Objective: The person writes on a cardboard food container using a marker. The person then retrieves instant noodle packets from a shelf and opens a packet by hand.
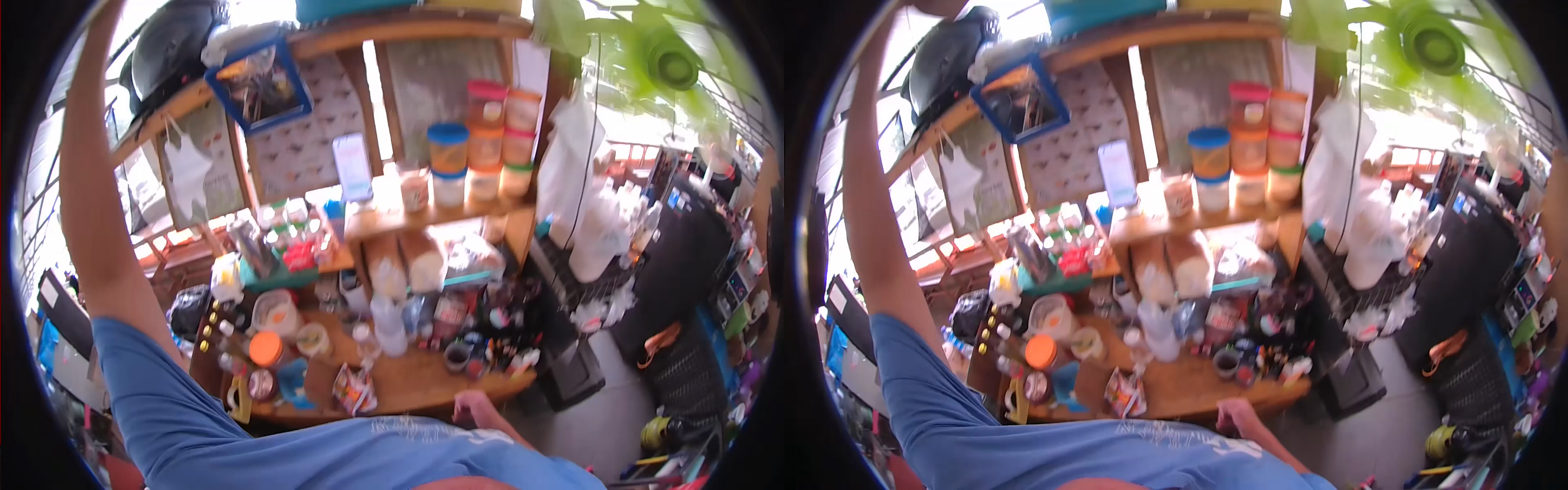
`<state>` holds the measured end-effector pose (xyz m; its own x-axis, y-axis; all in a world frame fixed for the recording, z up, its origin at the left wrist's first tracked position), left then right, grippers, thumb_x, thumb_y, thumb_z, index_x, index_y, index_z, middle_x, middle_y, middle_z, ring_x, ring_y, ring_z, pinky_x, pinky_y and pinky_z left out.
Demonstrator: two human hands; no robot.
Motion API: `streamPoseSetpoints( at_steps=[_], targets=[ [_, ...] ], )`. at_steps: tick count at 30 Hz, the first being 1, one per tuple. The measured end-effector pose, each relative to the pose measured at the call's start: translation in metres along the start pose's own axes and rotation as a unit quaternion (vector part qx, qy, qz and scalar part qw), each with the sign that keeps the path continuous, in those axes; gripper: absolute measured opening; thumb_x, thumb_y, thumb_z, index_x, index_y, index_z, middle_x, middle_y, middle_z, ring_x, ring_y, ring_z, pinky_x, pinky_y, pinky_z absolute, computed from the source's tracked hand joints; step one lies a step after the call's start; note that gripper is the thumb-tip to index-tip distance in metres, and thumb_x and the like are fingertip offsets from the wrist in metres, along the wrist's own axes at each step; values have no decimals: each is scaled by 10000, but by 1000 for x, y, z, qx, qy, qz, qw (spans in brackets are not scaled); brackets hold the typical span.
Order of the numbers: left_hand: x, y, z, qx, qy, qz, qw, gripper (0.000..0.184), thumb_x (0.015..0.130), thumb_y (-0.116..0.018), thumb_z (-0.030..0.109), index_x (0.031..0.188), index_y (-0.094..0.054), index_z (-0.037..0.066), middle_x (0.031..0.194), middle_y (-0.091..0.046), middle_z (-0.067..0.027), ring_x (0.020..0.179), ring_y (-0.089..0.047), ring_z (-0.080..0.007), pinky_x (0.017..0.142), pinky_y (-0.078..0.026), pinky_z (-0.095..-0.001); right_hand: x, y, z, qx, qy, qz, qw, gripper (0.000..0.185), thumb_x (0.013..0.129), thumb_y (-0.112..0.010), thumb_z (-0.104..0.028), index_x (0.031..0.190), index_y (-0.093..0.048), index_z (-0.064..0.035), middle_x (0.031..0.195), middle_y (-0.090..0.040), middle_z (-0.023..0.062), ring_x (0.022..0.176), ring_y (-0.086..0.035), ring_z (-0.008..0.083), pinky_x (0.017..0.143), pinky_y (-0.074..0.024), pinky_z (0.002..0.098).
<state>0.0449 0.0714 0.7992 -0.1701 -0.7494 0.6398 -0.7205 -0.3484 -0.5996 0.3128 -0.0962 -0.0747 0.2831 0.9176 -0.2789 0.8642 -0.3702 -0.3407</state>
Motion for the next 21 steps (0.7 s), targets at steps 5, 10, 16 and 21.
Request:
streamPoseSetpoints(
  at_steps=[5, 10, 16, 21],
  targets=[
    [-112, 182, -41, -175, 204, -124, 955, 305, 896, -687, 248, 882, -512, -2, 839, -580, -139, 789, -611, -322, 711, -499, -480, 11, -110, -14, 255, 30, -84, 963, 263, 962, -529, -200, 942, -669, 22, 1044, -702, 178, 1042, -681, 317, 985, -529, 506],
    [-325, 336, 110, -453, 501, -372, 637, 118, 841, -708, 112, 834, -601, 64, 998, -688, -156, 1007, -668, -342, 911, -513, -516, -4, -237, -65, 419, 33, -252, 872, 509, 1044, -427, -424, 1279, -600, -8, 1434, -548, 179, 1363, -494, 333, 1155, -368, 498],
    [-357, 441, 224, -594, 257, -562, 516, 164, 732, -725, 51, 843, -606, 76, 1176, -715, -143, 1194, -656, -330, 1093, -445, -582, 6, -256, -26, 394, -7, -192, 899, 641, 1049, -413, -534, 1477, -456, -59, 1471, -518, 124, 1321, -535, 286, 1094, -448, 458],
    [-383, 486, 218, -582, 243, -612, 477, 118, 780, -699, 103, 842, -601, 80, 1171, -718, -122, 1227, -638, -309, 1120, -395, -591, 7, -253, -11, 219, 3, -102, 970, 580, 1025, -514, -467, 1391, -513, -17, 1338, -620, 130, 1209, -614, 230, 1031, -499, 393]
  ],
)
Point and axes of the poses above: each hand's wrist, its own x-axis towards the middle knuckle, its own y-axis out of the back of the hand, z = x × y, the point moved 9 cm from there along x, towards the middle knuckle
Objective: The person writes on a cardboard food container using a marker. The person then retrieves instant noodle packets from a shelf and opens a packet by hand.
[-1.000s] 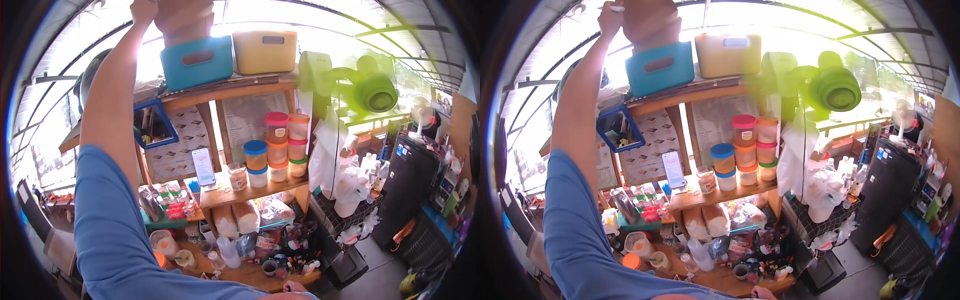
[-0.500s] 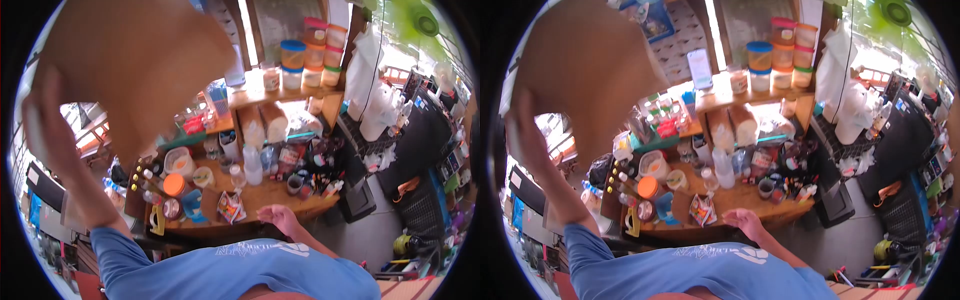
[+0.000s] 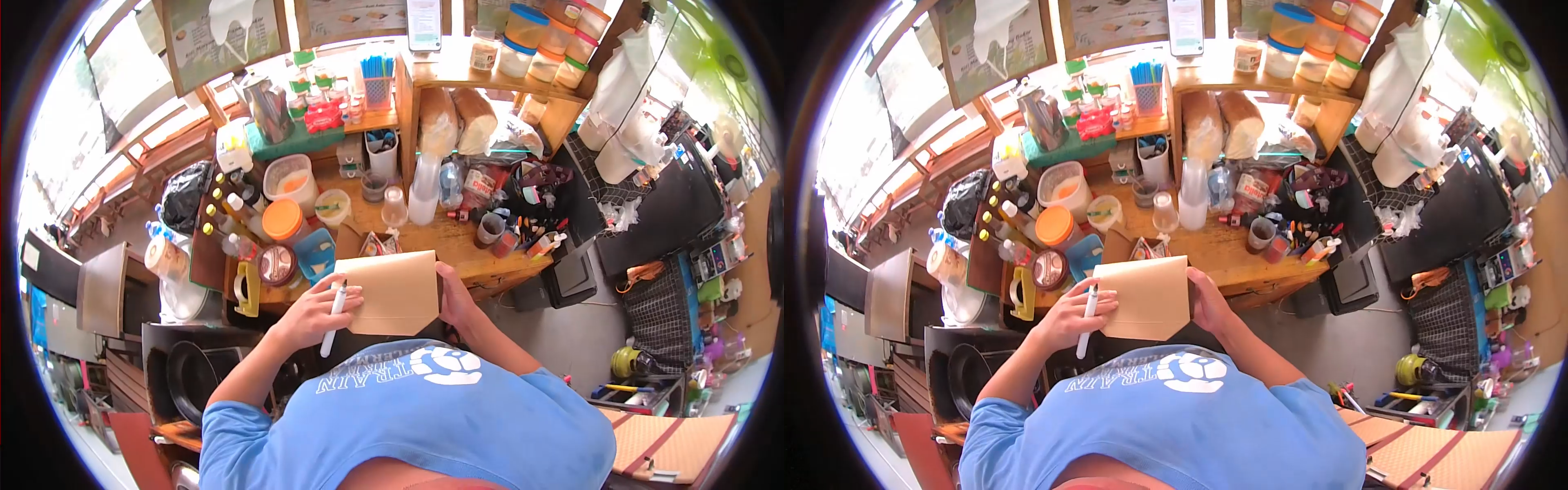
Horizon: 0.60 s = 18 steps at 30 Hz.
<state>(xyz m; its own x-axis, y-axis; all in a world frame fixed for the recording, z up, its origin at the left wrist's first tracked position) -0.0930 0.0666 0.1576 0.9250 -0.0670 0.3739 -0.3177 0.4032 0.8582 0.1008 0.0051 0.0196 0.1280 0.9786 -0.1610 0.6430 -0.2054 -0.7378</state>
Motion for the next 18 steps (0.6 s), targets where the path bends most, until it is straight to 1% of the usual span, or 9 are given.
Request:
streamPoseSetpoints(
  at_steps=[4, 6, 9, 10, 12, 14, 15, 16, 18],
  targets=[
    [-3, 2, 3, -18, 7, 1, 1000, 109, 784, -693, 103, 822, -597, 70, 1171, -718, -127, 1226, -635, -325, 1120, -398, -582, -1, -1, 1, -3, 27, 13, 1000, 405, 1009, -566, -335, 1267, -544, -23, 1213, -657, 127, 1051, -657, 171, 888, -548, 338],
    [-1, 7, 6, -8, 3, 21, 1000, 159, 711, -709, 52, 757, -557, 41, 1149, -705, -127, 1224, -629, -306, 1133, -406, -563, -5, 17, -2, -52, 38, 100, 993, 272, 973, -615, -258, 1131, -525, -56, 1049, -640, 75, 925, -639, 120, 774, -543, 285],
    [2, 6, 3, -38, 15, 34, 999, 163, 708, -725, 55, 765, -574, 36, 1134, -718, -140, 1210, -635, -325, 1133, -404, -564, -11, 29, -16, -110, 105, 86, 985, 233, 937, -663, -171, 1033, -470, -82, 939, -575, 18, 885, -602, 88, 744, -524, 257],
    [4, 6, 2, -46, 13, 44, 998, 168, 705, -733, 56, 765, -577, 35, 1124, -723, -142, 1205, -637, -331, 1131, -404, -564, -13, 30, -20, -111, 104, 86, 985, 233, 937, -663, -171, 1033, -470, -82, 939, -575, 18, 885, -602, 88, 744, -524, 257],
    [11, 4, 1, -53, 13, 59, 997, 195, 689, -756, 66, 768, -580, 34, 1101, -732, -142, 1192, -641, -347, 1125, -408, -561, -18, 27, -35, -230, 111, 82, 963, 265, 903, -683, -95, 1059, -471, -65, 991, -625, 57, 902, -640, 118, 802, -558, 307],
    [21, 1, 1, -57, 20, 65, 996, 207, 671, -767, 62, 755, -579, 33, 1097, -735, -137, 1190, -638, -359, 1113, -415, -559, -25, 27, -46, -227, 86, 92, 966, 264, 897, -687, -82, 1056, -477, -67, 985, -623, 55, 889, -642, 118, 799, -563, 312],
    [24, -3, -6, -64, 0, 63, 996, 310, 657, -850, 140, 801, -592, 49, 1127, -732, -133, 1199, -631, -378, 1112, -410, -557, -29, 29, -49, -222, 60, 102, 968, 265, 890, -691, -69, 1053, -483, -68, 980, -621, 52, 875, -643, 118, 796, -567, 317],
    [28, 0, -6, -66, 0, 66, 996, 310, 657, -850, 140, 801, -592, 49, 1127, -732, -133, 1199, -631, -378, 1112, -410, -557, -32, 28, -53, -225, 59, 103, 967, 265, 890, -691, -69, 1053, -483, -68, 980, -621, 52, 875, -643, 118, 796, -567, 317],
    [31, 3, -29, -84, 153, 53, 983, 462, 603, -946, 222, 891, -612, 87, 1172, -730, -117, 1270, -593, -381, 1123, -389, -554, -38, 38, -61, -160, 66, 161, 972, 321, 860, -760, -96, 951, -452, -92, 895, -529, -4, 771, -528, 61, 664, -486, 236]
  ],
)
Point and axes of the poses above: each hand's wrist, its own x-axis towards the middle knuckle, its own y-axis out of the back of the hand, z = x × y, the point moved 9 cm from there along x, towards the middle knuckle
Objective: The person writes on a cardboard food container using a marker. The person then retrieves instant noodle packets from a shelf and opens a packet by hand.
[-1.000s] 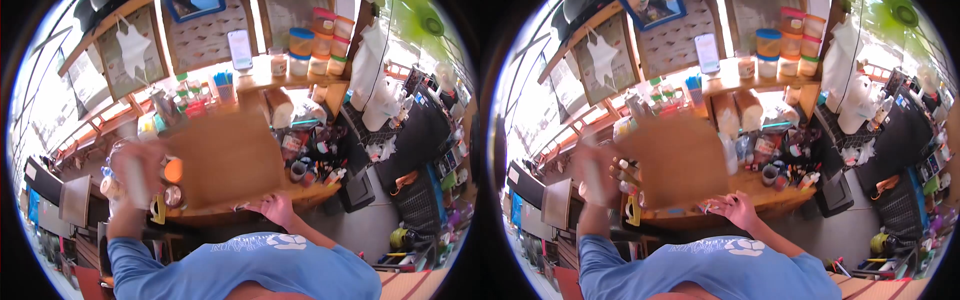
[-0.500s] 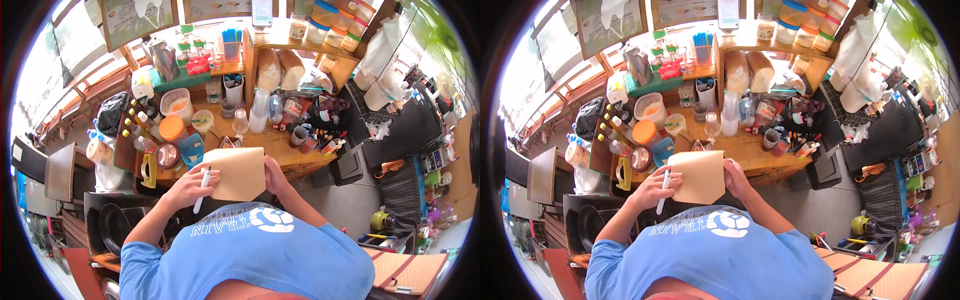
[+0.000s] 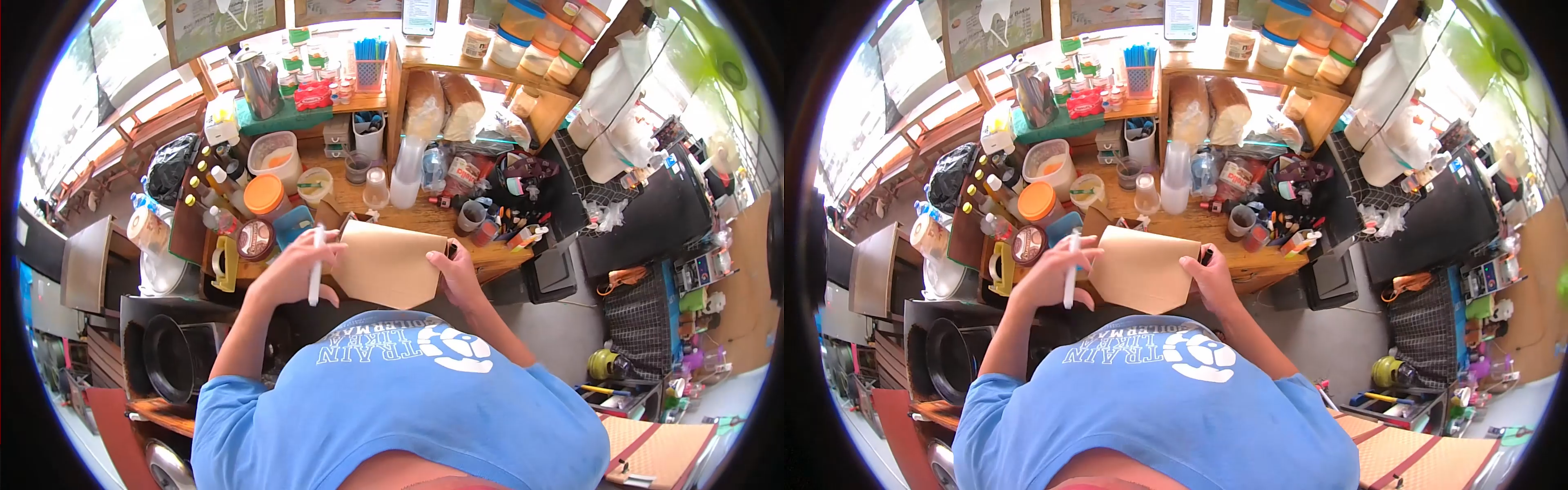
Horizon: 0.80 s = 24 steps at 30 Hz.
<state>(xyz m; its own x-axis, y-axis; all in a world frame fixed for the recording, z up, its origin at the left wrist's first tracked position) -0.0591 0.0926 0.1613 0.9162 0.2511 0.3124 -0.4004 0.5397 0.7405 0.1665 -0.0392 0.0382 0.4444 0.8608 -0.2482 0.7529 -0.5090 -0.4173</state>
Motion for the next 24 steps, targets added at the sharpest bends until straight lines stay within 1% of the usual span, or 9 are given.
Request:
streamPoseSetpoints(
  at_steps=[1, 4, 5, 6, 9, 13, 16, 19, 24],
  targets=[
    [-1, 4, -14, -72, 36, 22, 997, 625, 545, -987, 363, 944, -591, 89, 1191, -723, -135, 1257, -608, -363, 1090, -427, -511, 2, 7, 3, -4, -2, -3, 1000, 321, 860, -760, -96, 951, -452, -92, 895, -529, -4, 771, -528, 61, 664, -486, 236],
    [8, 13, -20, -299, 39, 186, 935, 594, 650, -958, 377, 942, -555, 52, 1118, -713, -233, 1067, -707, -312, 957, -541, -443, 3, 30, 5, -83, 39, 49, 995, 321, 855, -773, -113, 927, -461, -87, 872, -504, -13, 768, -508, 60, 662, -477, 237],
    [15, 6, -17, -369, 38, 232, 899, 588, 792, -812, 542, 944, -536, 45, 1083, -714, -223, 1009, -715, -314, 953, -541, -454, -2, 23, 4, -88, 25, 39, 995, 323, 854, -775, -121, 919, -460, -87, 868, -493, -15, 765, -501, 61, 661, -474, 237],
    [24, -14, -24, -436, 14, 227, 871, 721, 902, -516, 729, 1056, -555, 25, 995, -718, -205, 930, -723, -316, 901, -554, -437, -6, 18, 6, -93, 10, 30, 995, 326, 854, -778, -128, 912, -460, -86, 864, -481, -17, 763, -494, 61, 660, -472, 238],
    [51, -72, -4, -691, 125, 195, 685, 940, 931, -170, 811, 1334, -483, 22, 882, -698, -173, 827, -716, -313, 804, -542, -378, -10, 3, 12, -65, -8, -18, 998, 341, 872, -777, -132, 926, -443, -89, 878, -487, -7, 768, -507, 64, 634, -486, 239],
    [46, -112, -11, -678, 136, 200, 694, 849, 985, -173, 756, 1299, -509, 42, 866, -665, -146, 761, -667, -249, 768, -530, -360, -14, 4, 15, -64, -58, -61, 994, 270, 916, -728, -104, 953, -461, -83, 907, -593, 42, 780, -608, 89, 633, -566, 273],
    [38, -122, -17, -682, 167, 240, 670, 579, 1065, -372, 559, 1215, -563, 34, 836, -647, -107, 717, -620, -194, 725, -528, -335, -15, 10, 22, -115, -86, -81, 986, 297, 911, -739, -107, 967, -448, -89, 901, -582, 26, 784, -589, 70, 628, -539, 244],
    [35, -119, -17, -631, 207, 259, 701, 115, 1004, -621, 104, 1082, -603, 22, 802, -580, -31, 686, -562, -91, 606, -502, -263, -14, 12, 22, -155, -24, -106, 982, 326, 906, -749, -113, 970, -431, -91, 910, -558, 11, 795, -555, 50, 629, -498, 217],
    [48, -110, -3, -683, 256, 211, 651, 150, 978, -678, 167, 994, -656, 19, 755, -584, -2, 603, -539, -64, 495, -444, -236, -19, 11, 9, -218, 43, -116, 968, 401, 838, -809, -174, 955, -446, -52, 872, -485, -10, 806, -453, 70, 697, -448, 233]
  ],
)
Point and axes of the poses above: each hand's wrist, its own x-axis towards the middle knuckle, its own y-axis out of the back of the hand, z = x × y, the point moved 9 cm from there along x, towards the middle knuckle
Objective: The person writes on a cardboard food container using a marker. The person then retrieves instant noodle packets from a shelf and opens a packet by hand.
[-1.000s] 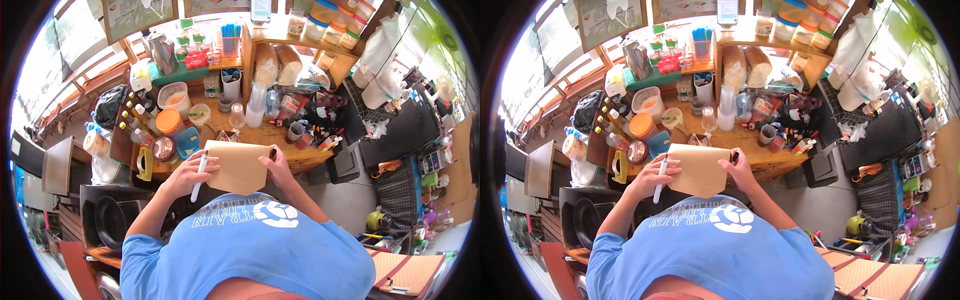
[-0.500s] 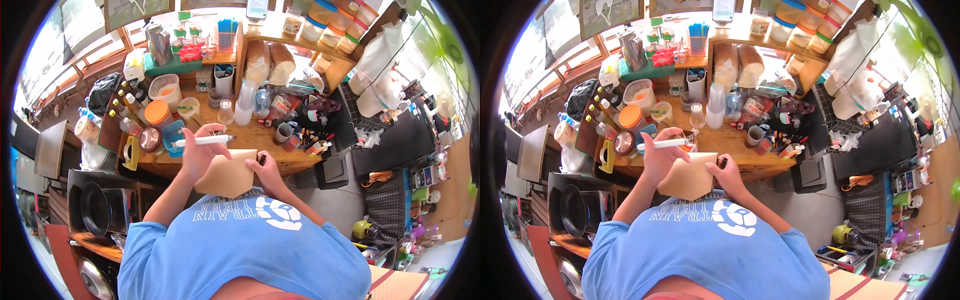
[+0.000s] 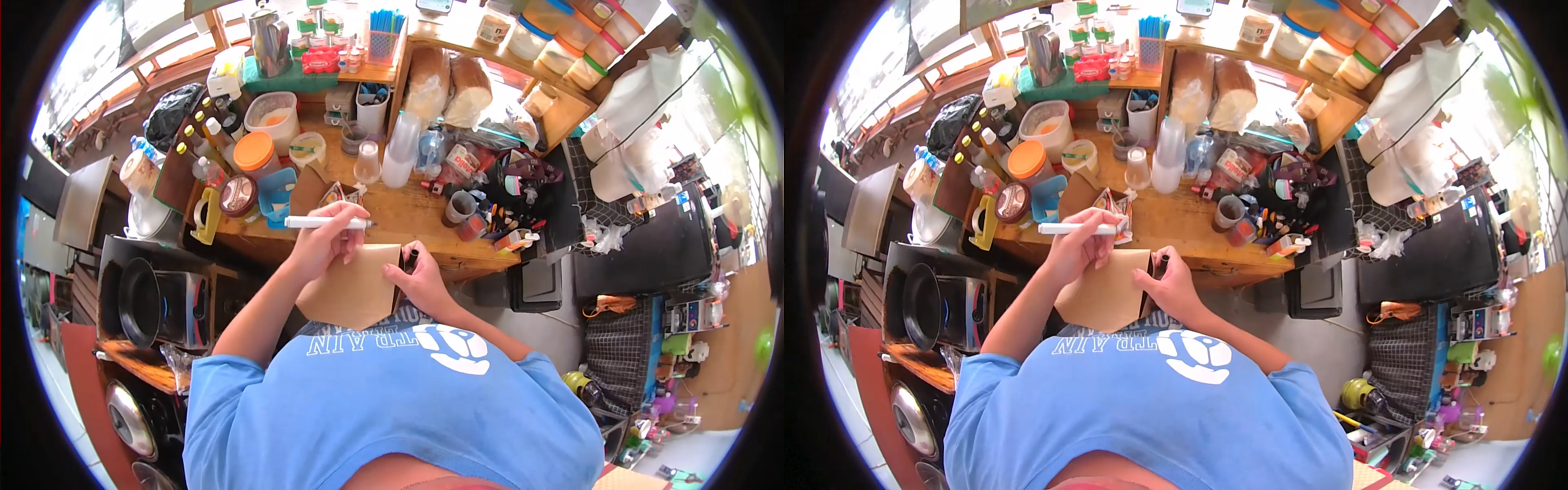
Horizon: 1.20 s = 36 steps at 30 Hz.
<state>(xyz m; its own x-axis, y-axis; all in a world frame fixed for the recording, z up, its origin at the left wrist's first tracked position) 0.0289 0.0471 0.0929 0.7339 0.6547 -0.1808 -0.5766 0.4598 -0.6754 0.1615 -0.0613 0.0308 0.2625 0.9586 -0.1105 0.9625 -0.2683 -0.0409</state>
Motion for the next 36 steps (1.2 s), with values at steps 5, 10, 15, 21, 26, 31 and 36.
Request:
streamPoseSetpoints(
  at_steps=[5, 10, 15, 21, 26, 31, 36],
  targets=[
    [-4, 13, 3, 307, -176, -12, 935, 161, 981, -661, 134, 857, -648, 31, 646, -540, 50, 519, -415, -13, 462, -299, -191, -6, 1, -2, -6, 46, -25, 999, 332, 916, -734, -74, 995, -412, -99, 942, -532, -9, 837, -501, 38, 693, -465, 204],
    [-10, 9, -1, 399, -214, 39, 891, 189, 922, -754, 171, 850, -688, 9, 712, -648, 17, 566, -508, -17, 496, -363, -195, -14, 4, 2, 82, -22, 0, 996, 362, 852, -793, -101, 966, -452, -60, 912, -508, -10, 857, -477, 74, 762, -455, 240],
    [-9, 15, -3, 379, -179, 85, 904, 226, 896, -754, 147, 730, -685, 8, 634, -606, 28, 562, -483, -15, 500, -356, -216, -21, 3, -2, 92, -28, -5, 995, 371, 862, -783, -96, 965, -429, -64, 924, -515, 0, 844, -484, 54, 742, -464, 215],
    [-7, 13, -4, 446, -201, 101, 867, 224, 893, -728, 121, 708, -683, 4, 590, -588, 34, 555, -453, -16, 493, -340, -227, -21, 2, -3, 89, -11, 8, 996, 380, 846, -775, -91, 966, -416, -57, 937, -513, 13, 837, -485, 56, 718, -476, 215],
    [-8, 11, -4, 436, -215, 100, 868, 204, 891, -727, 112, 720, -696, 5, 606, -623, 21, 555, -487, -17, 501, -374, -223, -22, 0, -2, 97, -15, 0, 995, 363, 872, -742, -56, 993, -400, -70, 975, -526, 19, 879, -511, 54, 758, -487, 221],
    [-7, 9, -8, 467, -194, 88, 858, 204, 891, -726, 108, 719, -697, 3, 593, -630, 11, 531, -508, -27, 485, -385, -226, -21, -1, -2, 82, -23, -22, 996, 345, 906, -700, -13, 1018, -382, -86, 1012, -520, 17, 926, -523, 52, 819, -488, 218],
    [-5, 5, -8, 459, -200, 72, 863, 203, 893, -723, 97, 718, -695, -1, 595, -639, 1, 533, -524, -26, 483, -392, -223, -19, -3, 1, 104, -11, -20, 994, 350, 901, -706, -19, 1014, -381, -84, 1016, -519, 15, 923, -527, 51, 807, -495, 221]
  ],
)
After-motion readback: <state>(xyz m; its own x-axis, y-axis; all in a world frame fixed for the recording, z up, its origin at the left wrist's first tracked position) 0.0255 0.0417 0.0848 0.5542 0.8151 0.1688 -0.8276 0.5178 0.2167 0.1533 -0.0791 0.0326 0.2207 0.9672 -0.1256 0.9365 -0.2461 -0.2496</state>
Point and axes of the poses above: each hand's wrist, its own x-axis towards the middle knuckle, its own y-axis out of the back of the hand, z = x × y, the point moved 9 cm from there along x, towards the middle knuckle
